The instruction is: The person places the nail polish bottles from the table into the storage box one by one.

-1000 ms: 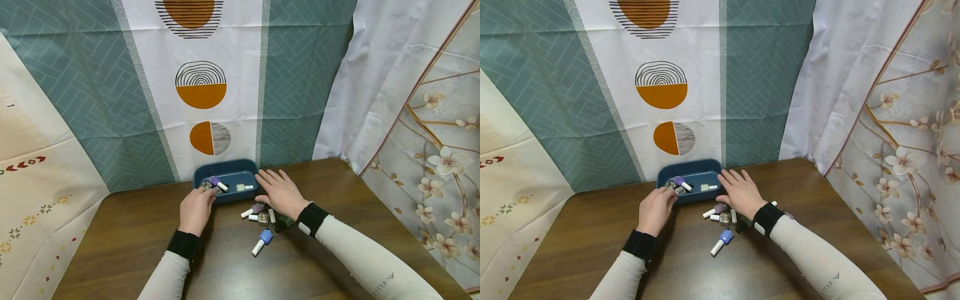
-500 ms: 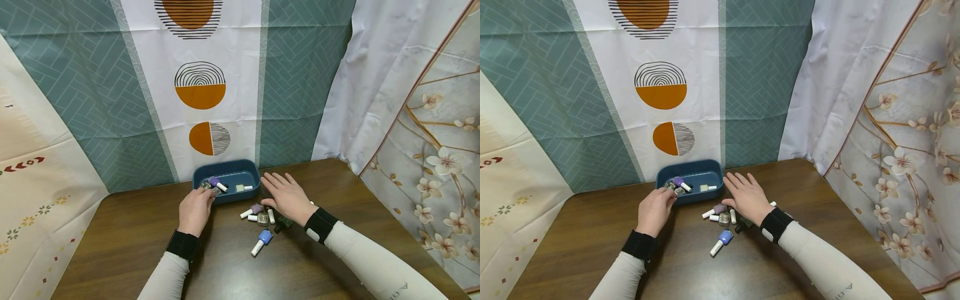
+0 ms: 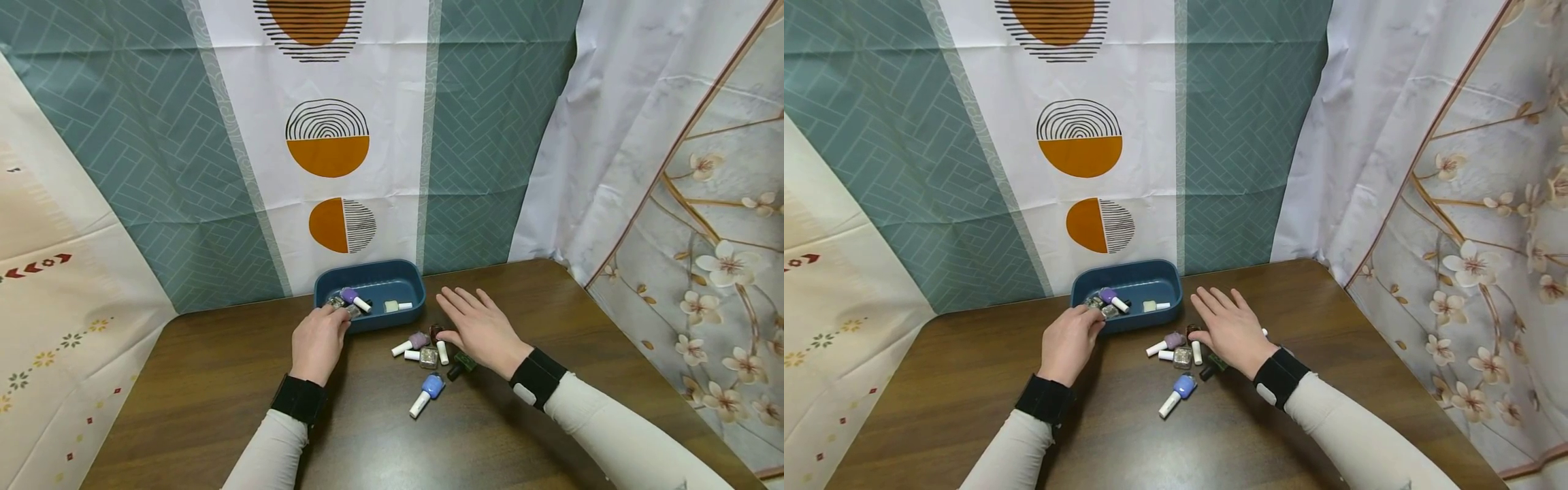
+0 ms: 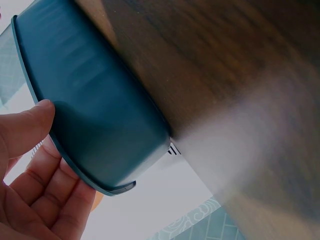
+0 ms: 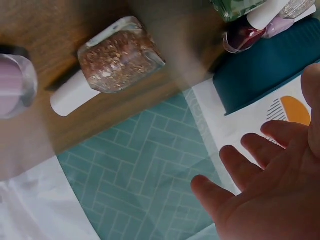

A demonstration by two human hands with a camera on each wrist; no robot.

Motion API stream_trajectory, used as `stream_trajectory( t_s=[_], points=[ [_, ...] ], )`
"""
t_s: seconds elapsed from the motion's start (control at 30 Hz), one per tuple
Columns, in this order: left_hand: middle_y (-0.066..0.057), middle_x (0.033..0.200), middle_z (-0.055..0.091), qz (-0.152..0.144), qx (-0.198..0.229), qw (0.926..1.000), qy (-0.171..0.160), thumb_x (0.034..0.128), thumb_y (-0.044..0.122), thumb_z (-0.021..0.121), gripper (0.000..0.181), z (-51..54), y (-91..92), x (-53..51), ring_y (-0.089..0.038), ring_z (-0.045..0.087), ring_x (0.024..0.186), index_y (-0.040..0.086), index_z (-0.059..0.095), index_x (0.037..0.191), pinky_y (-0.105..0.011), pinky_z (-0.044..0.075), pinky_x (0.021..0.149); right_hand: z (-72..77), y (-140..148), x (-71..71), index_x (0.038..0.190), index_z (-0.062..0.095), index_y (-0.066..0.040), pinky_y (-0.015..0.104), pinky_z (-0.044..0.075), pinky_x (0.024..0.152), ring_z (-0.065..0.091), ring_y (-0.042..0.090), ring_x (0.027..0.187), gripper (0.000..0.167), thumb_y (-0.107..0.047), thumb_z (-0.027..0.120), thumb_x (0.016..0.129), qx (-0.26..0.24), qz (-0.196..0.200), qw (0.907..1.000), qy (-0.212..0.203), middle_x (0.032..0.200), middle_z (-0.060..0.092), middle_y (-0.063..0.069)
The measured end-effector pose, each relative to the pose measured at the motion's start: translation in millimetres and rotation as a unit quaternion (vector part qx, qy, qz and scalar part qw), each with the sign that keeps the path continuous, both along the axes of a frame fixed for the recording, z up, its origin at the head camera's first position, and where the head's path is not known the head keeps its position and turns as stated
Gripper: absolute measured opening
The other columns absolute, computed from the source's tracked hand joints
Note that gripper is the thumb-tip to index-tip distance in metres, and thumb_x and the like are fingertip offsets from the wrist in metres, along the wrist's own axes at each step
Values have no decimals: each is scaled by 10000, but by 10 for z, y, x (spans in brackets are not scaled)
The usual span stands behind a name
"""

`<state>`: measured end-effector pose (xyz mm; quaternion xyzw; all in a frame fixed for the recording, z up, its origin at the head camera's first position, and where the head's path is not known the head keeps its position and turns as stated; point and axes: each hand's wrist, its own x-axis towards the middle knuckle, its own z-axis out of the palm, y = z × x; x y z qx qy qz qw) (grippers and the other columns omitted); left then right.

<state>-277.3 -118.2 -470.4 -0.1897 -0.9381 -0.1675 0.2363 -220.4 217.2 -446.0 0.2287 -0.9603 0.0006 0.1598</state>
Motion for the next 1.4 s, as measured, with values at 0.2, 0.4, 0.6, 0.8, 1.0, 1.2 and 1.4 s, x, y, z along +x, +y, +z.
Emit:
stream_trajectory(
  t_s=[0.2, 0.4, 0.6, 0.8, 1.0, 1.2, 1.4],
  points=[
    [-45, 864, 699, -29, -7, 10000, 39, 960, 113, 884, 66, -12, 1, -1, -252, 637, 773, 138, 828, 987, -400, 538, 641, -10, 88, 80, 1641, 496, -25, 646, 327, 1253, 466, 389, 1551, 778, -499, 718, 1065, -50, -118, 9999, -98, 1692, 479, 173],
    [-40, 877, 712, -12, 2, 10000, 74, 956, 111, 888, 73, -13, -6, -2, -248, 643, 781, 143, 830, 986, -401, 550, 652, -29, 180, 155, 1653, 477, -26, 650, 326, 1252, 456, 394, 1557, 805, -505, 725, 1057, -25, -169, 9998, -65, 1702, 462, 179],
    [-44, 900, 726, 5, 25, 10000, -41, 956, 103, 886, 77, -12, -12, 12, -253, 648, 794, 141, 832, 996, -412, 561, 665, -47, 259, 197, 1672, 450, -36, 640, 308, 1265, 439, 384, 1570, 819, -519, 710, 1063, -11, -235, 9996, -135, 1712, 449, 172],
    [-42, 889, 719, -15, 52, 10000, 7, 953, 104, 889, 78, -11, -9, 0, -252, 646, 792, 141, 832, 992, -407, 559, 658, -33, 359, 284, 1641, 487, -11, 652, 357, 1232, 500, 402, 1523, 824, -486, 769, 1029, -92, -195, 9996, 161, 1668, 503, 197],
    [-42, 900, 725, 1, 28, 10000, -16, 953, 108, 891, 81, -16, -9, -6, -247, 646, 795, 137, 833, 999, -401, 554, 656, -54, 482, 356, 1637, 488, 0, 658, 365, 1224, 516, 415, 1507, 826, -472, 777, 1024, -62, -310, 9994, 144, 1658, 513, 205],
    [-45, 910, 726, 38, 24, 9999, -111, 945, 101, 899, 91, -10, -9, 4, -249, 646, 807, 134, 835, 1001, -400, 559, 672, -79, 618, 391, 1652, 464, -2, 649, 360, 1230, 514, 417, 1507, 839, -494, 750, 1035, -3, -493, 9988, 62, 1663, 505, 205],
    [-51, 919, 736, 7, 65, 9999, -122, 951, 104, 892, 85, 7, -4, 1, -256, 649, 807, 128, 837, 1012, -411, 561, 675, -79, 755, 461, 1642, 479, 3, 669, 379, 1207, 537, 436, 1479, 833, -476, 767, 1025, 18, -611, 9981, 45, 1629, 541, 220]
  ],
)
